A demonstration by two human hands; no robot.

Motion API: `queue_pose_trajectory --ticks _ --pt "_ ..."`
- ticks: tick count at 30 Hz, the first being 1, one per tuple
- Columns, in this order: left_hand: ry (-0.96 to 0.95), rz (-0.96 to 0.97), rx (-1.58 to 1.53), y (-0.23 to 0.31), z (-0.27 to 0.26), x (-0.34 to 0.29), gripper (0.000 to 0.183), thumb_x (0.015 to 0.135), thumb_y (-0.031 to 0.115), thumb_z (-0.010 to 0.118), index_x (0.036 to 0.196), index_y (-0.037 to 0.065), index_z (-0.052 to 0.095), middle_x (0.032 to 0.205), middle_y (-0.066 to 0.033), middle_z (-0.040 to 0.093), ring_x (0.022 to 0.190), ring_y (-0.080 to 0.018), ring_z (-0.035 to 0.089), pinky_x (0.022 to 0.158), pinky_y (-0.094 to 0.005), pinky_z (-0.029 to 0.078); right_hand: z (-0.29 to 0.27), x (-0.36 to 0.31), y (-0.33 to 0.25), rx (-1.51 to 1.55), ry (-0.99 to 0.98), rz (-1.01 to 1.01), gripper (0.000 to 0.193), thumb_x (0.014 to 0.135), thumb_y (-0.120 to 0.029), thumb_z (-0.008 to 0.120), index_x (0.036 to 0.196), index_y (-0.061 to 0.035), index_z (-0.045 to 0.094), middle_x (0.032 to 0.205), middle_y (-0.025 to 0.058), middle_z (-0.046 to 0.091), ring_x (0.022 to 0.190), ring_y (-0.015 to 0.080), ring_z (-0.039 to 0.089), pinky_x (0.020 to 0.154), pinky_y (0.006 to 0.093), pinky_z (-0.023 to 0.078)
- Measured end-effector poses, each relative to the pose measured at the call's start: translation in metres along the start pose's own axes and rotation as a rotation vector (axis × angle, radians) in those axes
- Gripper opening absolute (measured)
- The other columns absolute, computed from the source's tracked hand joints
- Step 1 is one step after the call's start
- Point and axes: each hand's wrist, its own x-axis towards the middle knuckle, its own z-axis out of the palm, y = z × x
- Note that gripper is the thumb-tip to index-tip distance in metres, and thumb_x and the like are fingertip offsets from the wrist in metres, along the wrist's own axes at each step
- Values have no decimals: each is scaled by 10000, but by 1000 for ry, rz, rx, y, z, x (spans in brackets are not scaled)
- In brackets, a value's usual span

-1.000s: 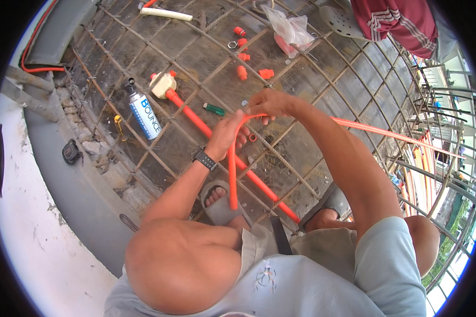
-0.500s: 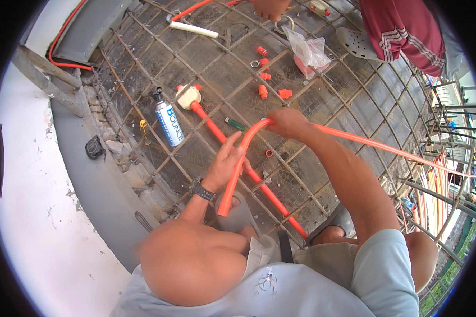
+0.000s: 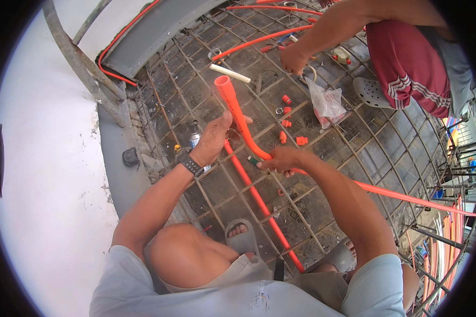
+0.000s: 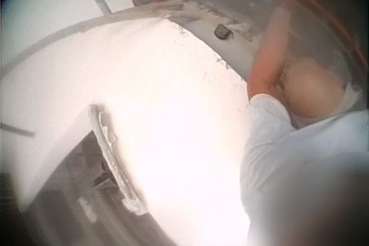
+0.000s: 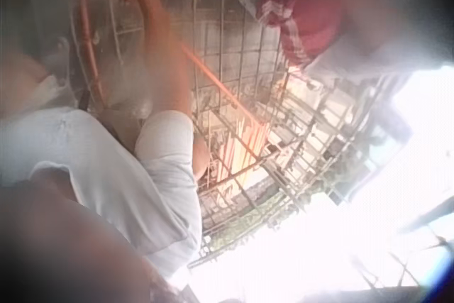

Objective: The person uses a blowtorch to heat a red plastic pipe, then bends it into a curved shape and attaches a fitting. The person repeats this process with another section of pipe, heating and bending it to fit the layout.

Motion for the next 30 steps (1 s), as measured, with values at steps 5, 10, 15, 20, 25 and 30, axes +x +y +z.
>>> queue_pose_trajectory --ticks 5,10,15,20,25,30 --pt "-58 -12 -244 51 15 19 857 1038 788 272 968 30 665 821 -64 621 789 -188 632 790 -365 539 -14 -34 -37 39 -21 -87 646 993 -615 650 882 21 656 713 74 598 589 197 651 505 359 526" --pt "13 3 -346 78 34 32 842 1028 810 211 829 70 559 670 -33 499 564 -151 501 629 -351 501 -19 -73 -45 58 176 -203 649 1034 -630 582 990 12 667 742 118 628 659 251 669 593 412 528" --pt "44 73 -253 88 48 29 839 1031 804 172 755 80 494 603 -18 447 481 -124 415 509 -311 441 -15 -85 -41 -95 238 -358 666 1050 -635 538 1026 19 661 753 153 630 765 283 675 722 469 506" --pt "40 56 -155 85 62 25 829 1048 773 154 739 78 484 585 -12 444 477 -115 428 491 -299 435 -8 -89 -30 -10 185 -293 651 1056 -616 545 1001 25 646 747 149 617 725 279 636 693 462 507" --pt "-6 73 -92 82 67 30 831 1058 758 162 731 69 493 577 -10 449 480 -117 441 489 -297 439 -11 -96 -29 66 153 -258 606 1049 -589 589 988 12 634 734 95 590 669 218 607 628 421 503" --pt "-104 94 -127 74 58 26 805 1067 741 242 940 41 619 712 -46 583 634 -149 589 629 -319 525 -11 -100 -21 232 57 -186 548 1020 -567 660 960 -24 627 728 28 560 612 144 596 552 339 493"
